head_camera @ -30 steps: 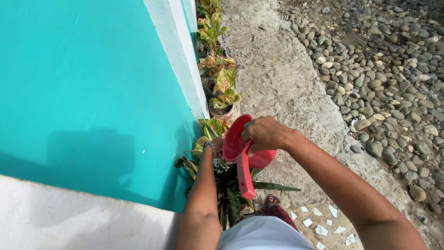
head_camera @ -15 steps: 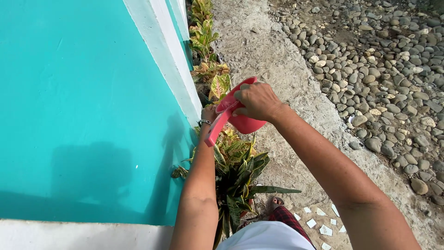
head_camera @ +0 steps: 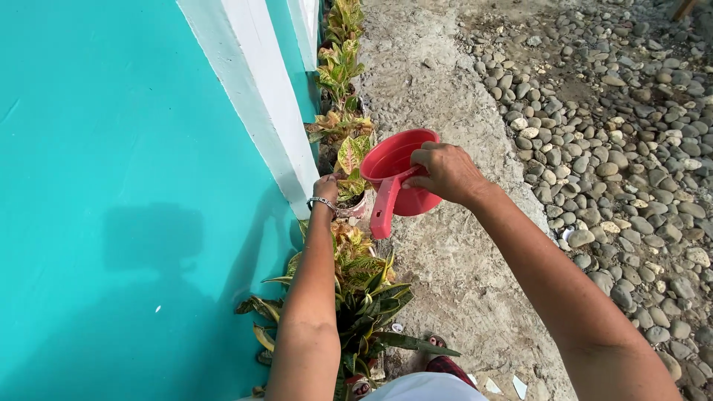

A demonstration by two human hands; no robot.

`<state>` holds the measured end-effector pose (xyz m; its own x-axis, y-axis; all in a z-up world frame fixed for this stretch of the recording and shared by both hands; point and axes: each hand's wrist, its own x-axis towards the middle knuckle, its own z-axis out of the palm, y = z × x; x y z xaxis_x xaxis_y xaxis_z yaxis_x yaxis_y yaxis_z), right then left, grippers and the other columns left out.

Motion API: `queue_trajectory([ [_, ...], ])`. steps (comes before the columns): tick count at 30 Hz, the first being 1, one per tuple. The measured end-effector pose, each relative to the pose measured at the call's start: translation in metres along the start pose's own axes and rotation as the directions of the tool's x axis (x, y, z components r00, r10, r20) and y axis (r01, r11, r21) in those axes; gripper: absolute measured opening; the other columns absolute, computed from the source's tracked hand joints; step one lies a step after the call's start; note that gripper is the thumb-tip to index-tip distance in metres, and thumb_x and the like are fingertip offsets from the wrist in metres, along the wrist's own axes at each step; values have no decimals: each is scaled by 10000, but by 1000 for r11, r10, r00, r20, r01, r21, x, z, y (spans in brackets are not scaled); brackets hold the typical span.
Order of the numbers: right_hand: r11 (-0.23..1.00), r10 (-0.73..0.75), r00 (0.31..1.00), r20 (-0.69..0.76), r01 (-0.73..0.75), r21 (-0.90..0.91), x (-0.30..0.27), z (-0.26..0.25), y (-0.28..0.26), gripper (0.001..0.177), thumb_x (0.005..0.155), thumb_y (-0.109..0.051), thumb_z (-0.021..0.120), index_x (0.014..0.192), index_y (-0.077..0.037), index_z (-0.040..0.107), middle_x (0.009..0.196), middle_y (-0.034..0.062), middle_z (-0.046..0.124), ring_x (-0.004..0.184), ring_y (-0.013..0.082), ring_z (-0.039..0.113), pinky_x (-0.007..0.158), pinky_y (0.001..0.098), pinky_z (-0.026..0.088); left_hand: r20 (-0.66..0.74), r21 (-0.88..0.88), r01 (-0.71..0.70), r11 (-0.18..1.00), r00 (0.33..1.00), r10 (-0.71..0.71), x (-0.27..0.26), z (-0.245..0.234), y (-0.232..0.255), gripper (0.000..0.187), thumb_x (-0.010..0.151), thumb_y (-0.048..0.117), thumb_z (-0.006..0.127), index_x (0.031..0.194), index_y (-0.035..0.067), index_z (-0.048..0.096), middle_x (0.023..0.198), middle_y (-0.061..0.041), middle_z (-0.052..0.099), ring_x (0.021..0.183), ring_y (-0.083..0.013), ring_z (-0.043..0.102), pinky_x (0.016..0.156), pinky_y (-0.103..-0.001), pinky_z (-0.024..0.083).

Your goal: Watering potted plants with a handheld scoop and a bucket of water.

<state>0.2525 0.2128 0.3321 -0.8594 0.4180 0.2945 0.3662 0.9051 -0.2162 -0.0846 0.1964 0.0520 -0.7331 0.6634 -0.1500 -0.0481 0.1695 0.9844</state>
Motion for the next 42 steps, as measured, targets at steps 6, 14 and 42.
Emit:
queue_trajectory([
  [6,998,-61,994,87,63,-21,16,-26,58,383,736,-379,853,958,-85,749,882,85,707,805,258,722,725,423,585,-75,11,-24,1000,997,25,37,39,-6,286,1043,195,552,1089,48,792,874,-51,723,738,-137,610,679,-295,489],
  [14,986,-134,945,300,156,-50,42,-18,86,371,790,-440,819,961,-119,742,866,66,707,836,273,719,783,461,569,-14,-111,238,965,970,-241,2,49,16,282,1032,253,533,1186,146,743,1041,-9,705,771,-172,592,628,-361,517],
  [42,720,-314,824,471,530,-448,370,72,106,175,950,-240,653,854,-147,767,886,36,702,1003,259,602,763,379,538,356,850,-377,369,926,125,303,95,20,213,956,270,639,1104,117,640,1080,-45,665,988,-176,613,813,-316,497],
])
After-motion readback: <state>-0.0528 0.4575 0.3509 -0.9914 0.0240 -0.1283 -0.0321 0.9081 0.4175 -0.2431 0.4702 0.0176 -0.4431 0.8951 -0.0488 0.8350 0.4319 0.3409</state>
